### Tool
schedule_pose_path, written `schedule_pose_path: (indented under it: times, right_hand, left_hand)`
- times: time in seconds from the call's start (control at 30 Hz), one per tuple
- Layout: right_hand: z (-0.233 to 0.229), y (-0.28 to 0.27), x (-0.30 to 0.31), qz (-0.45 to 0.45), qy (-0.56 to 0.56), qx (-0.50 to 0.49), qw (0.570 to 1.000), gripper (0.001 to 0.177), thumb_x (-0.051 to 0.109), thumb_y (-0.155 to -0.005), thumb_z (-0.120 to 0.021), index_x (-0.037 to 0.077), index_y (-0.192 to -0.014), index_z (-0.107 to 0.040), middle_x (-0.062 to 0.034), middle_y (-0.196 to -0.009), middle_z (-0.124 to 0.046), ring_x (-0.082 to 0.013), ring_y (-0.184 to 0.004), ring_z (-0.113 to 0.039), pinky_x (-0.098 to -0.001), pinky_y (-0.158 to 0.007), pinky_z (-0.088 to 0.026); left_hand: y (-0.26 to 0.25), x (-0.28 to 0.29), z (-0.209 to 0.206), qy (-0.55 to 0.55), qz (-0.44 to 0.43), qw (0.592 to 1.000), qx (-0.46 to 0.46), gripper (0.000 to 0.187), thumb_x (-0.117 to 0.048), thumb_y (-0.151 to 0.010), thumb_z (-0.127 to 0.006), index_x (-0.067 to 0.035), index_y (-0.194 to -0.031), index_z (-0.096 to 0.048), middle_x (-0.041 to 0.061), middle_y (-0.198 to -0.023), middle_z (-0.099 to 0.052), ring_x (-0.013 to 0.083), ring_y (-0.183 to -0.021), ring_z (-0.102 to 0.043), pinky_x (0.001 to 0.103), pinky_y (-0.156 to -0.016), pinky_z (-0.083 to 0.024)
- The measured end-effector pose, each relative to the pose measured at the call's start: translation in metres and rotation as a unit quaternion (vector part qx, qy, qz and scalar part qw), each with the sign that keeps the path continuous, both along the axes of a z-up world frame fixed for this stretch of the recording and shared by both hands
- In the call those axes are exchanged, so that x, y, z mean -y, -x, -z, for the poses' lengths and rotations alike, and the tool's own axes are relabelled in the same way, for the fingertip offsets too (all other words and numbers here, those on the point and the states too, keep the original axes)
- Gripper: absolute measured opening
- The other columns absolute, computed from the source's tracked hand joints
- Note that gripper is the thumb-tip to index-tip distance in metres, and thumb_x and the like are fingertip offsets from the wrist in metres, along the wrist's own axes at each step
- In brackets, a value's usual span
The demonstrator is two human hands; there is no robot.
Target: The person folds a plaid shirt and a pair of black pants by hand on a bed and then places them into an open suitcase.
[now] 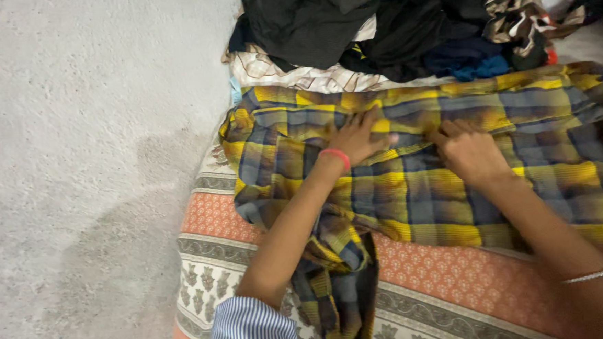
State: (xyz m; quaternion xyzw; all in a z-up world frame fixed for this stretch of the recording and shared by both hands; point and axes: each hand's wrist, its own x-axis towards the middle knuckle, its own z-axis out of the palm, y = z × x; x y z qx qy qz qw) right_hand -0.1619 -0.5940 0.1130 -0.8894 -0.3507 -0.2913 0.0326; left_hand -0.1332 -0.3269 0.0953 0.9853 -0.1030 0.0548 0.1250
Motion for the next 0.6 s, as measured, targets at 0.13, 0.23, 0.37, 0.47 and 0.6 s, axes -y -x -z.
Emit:
schedule_pose_path:
  times: [0.13,0.23,0.37,0.47,0.6]
  right_hand:
    - [0.012,-0.004,0.023,-0.034,-0.055,-0.098,0.993,0.028,0.015,-0.08,-0.068,0.012,-0.106,-0.077,-0.014,-0.11,-0.07,-0.0346,-0.102,-0.066,-0.046,-0.082,-0.054]
    - [0.009,-0.018,0.05,-0.087,-0.194,-0.304,0.929,0.029,0.018,-0.093,-0.059,0.012,-0.117,-0.074,-0.0099,-0.115,-0.075,-0.0303,-0.105,-0.072,-0.0418,-0.089,-0.057]
    - [0.01,-0.054,0.095,0.106,-0.241,-0.224,0.939,0.031,0.031,-0.109,-0.056,0.012,-0.126,-0.073,-0.018,-0.123,-0.071,-0.0388,-0.109,-0.068,-0.0461,-0.098,-0.053]
    - [0.022,-0.099,0.12,0.144,-0.198,-0.121,0.962,0.043,0.045,-0.115,-0.049,0.011,-0.136,-0.062,-0.019,-0.144,-0.058,-0.0421,-0.135,-0.05,-0.0537,-0.11,-0.039]
    - [0.059,-0.132,0.157,0.194,-0.14,-0.148,0.96,0.072,0.069,-0.101,-0.032,0.026,-0.158,-0.038,-0.0146,-0.165,-0.029,-0.0421,-0.151,-0.017,-0.0607,-0.116,-0.011]
  left_hand:
    - [0.017,-0.005,0.002,-0.085,-0.004,0.993,-0.077,0.119,-0.095,-0.072,-0.045,-0.024,-0.164,-0.016,0.011,-0.175,-0.002,0.0329,-0.161,0.002,0.078,-0.116,0.002]
    - [0.007,-0.008,-0.014,-0.078,0.017,0.984,-0.161,0.132,-0.091,-0.06,-0.055,-0.025,-0.163,-0.007,0.01,-0.17,0.006,0.0325,-0.155,0.01,0.077,-0.11,0.005]
    - [-0.018,0.011,-0.011,-0.037,-0.016,0.995,-0.095,0.11,-0.091,-0.081,-0.037,-0.023,-0.165,-0.014,0.008,-0.173,-0.005,0.0324,-0.16,0.003,0.071,-0.12,0.007]
    - [-0.024,0.035,0.004,-0.035,-0.014,0.999,0.038,0.09,-0.085,-0.097,-0.02,-0.027,-0.166,-0.023,0.004,-0.177,-0.016,0.03,-0.166,-0.006,0.071,-0.128,0.005]
    - [-0.005,0.046,0.023,-0.068,-0.009,0.996,0.049,0.091,-0.084,-0.089,-0.022,-0.031,-0.164,-0.018,0.002,-0.172,-0.012,0.0332,-0.159,-0.001,0.075,-0.117,0.004]
